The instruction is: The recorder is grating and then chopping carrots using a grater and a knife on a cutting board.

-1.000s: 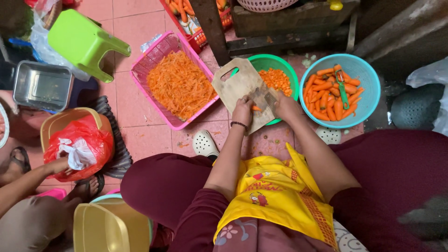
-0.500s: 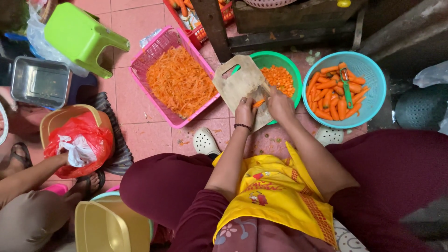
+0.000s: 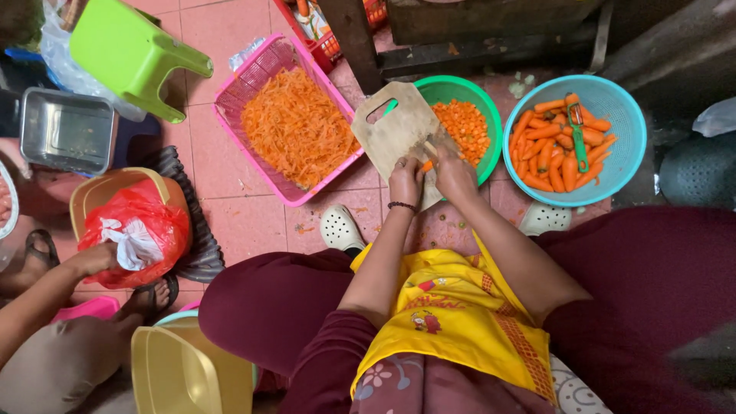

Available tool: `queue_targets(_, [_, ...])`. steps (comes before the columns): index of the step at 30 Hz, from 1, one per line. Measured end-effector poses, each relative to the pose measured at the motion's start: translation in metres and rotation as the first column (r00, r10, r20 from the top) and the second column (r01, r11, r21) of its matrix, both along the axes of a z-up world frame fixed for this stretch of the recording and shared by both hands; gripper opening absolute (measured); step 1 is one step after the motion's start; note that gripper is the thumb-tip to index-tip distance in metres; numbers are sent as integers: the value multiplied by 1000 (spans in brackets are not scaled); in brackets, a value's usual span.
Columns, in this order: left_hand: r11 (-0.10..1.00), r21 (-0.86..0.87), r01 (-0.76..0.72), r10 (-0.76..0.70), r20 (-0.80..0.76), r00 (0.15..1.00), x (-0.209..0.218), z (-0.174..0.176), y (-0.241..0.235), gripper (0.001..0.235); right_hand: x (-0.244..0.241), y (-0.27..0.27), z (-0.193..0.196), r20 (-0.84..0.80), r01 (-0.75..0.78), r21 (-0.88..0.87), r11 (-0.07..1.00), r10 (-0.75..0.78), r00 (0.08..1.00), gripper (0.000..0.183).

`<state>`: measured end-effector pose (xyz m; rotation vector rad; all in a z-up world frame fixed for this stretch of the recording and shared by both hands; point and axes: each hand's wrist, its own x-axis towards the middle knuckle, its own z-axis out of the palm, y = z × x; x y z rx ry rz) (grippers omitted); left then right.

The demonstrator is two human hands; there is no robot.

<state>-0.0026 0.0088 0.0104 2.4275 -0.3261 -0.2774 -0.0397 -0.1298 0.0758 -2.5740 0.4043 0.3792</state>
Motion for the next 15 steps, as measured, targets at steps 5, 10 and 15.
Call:
queue_targets(5, [1000,-7,8,-8,11,1000,-4,13,0,13,2,4,1,-7,-36,-5,999,36,999,23])
queue_targets(10, [1000,-29,-12,13,42,999,-8,-9,-2,10,-5,6,-29,-51,-66,-15,998,65,997,27])
queue_targets(15, [1000,-1,-2,2,51,999,-6,-2,-2,12,-4,14,14,-12,-73,-43,996,73,997,21])
